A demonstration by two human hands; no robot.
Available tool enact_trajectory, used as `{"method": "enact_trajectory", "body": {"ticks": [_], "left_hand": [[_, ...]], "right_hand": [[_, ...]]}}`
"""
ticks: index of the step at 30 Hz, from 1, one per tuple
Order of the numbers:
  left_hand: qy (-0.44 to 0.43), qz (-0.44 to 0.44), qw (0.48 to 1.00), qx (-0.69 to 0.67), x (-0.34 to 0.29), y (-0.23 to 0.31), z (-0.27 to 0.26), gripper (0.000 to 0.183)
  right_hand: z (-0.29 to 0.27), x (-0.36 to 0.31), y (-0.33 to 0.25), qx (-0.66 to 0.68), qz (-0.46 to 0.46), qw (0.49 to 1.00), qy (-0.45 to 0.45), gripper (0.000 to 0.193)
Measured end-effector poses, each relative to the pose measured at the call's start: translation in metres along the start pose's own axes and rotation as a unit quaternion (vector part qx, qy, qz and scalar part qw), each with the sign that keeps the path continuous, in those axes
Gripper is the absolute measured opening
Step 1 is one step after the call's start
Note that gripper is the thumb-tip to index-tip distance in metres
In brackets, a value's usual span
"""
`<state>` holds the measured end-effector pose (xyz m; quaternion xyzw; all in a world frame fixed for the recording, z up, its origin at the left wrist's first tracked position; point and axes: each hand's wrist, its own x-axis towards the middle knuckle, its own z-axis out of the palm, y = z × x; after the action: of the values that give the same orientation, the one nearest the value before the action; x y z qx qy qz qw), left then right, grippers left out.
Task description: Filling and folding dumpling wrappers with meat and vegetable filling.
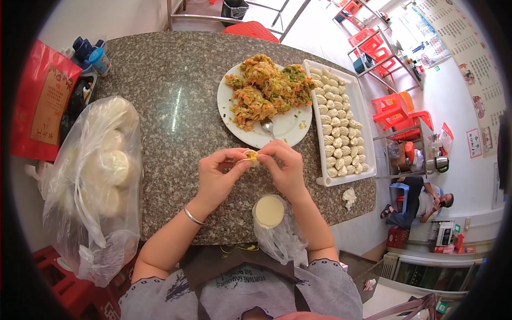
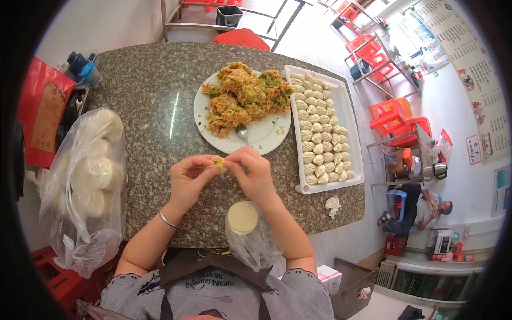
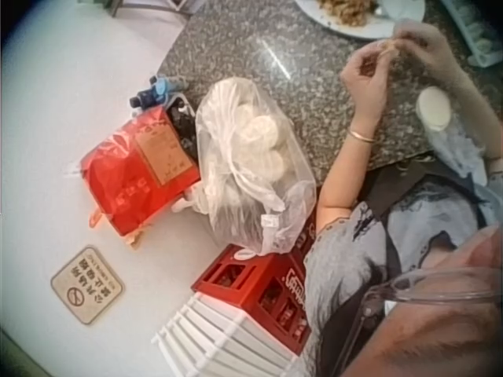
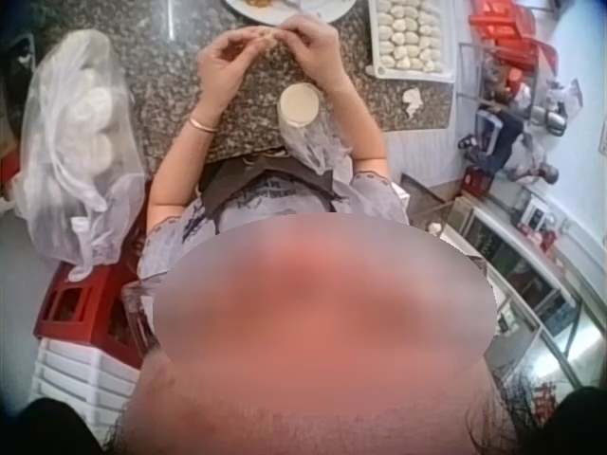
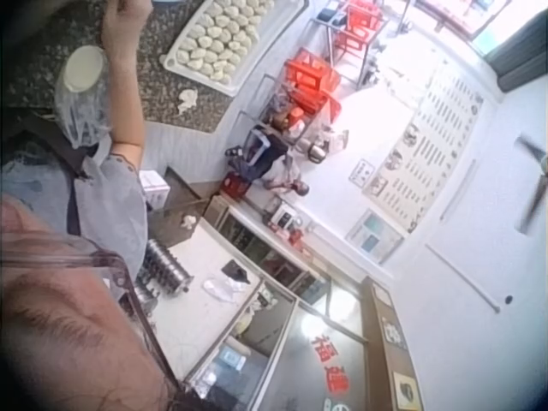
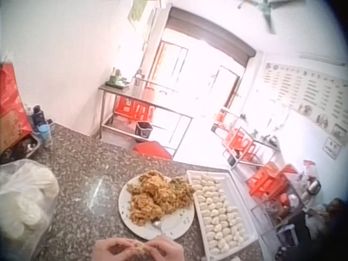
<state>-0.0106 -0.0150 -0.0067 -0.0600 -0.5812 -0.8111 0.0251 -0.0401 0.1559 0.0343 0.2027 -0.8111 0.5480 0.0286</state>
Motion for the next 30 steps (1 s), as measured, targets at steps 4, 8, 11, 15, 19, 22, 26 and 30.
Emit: {"method": "enact_trajectory", "body": {"ticks": [4,8,11,15,19,22,26,30], "left_hand": [[0.015,-0.014,0.999,0.033,0.002,0.005,0.001,0.014],[0.028,-0.001,0.999,-0.037,0.002,0.005,0.003,0.014],[-0.019,0.016,1.000,-0.008,0.001,0.002,0.001,0.013],[-0.007,0.017,1.000,-0.013,0.000,0.004,0.003,0.012],[0.031,-0.034,0.999,0.020,0.000,0.006,0.001,0.015],[0.027,-0.027,0.999,0.006,0.001,0.007,0.002,0.013],[0.024,-0.012,0.998,-0.052,0.002,0.005,0.004,0.014],[-0.010,0.031,0.999,-0.020,0.001,0.001,0.002,0.012]], "right_hand": [[-0.001,0.001,-0.001,-0.053,-0.038,0.998,-0.015,0.009],[-0.005,0.001,0.002,-0.021,0.008,1.000,0.006,0.008],[-0.011,0.001,0.007,0.078,0.087,0.992,-0.051,0.006],[-0.005,0.001,0.002,0.016,0.004,0.999,-0.031,0.005],[0.000,0.000,0.002,-0.030,-0.037,0.999,-0.012,0.005],[0.000,-0.001,0.000,-0.043,-0.031,0.998,-0.017,0.006],[-0.004,-0.001,0.003,-0.006,0.021,1.000,0.010,0.006],[-0.005,0.000,0.003,0.048,0.055,0.997,-0.027,0.007]]}}
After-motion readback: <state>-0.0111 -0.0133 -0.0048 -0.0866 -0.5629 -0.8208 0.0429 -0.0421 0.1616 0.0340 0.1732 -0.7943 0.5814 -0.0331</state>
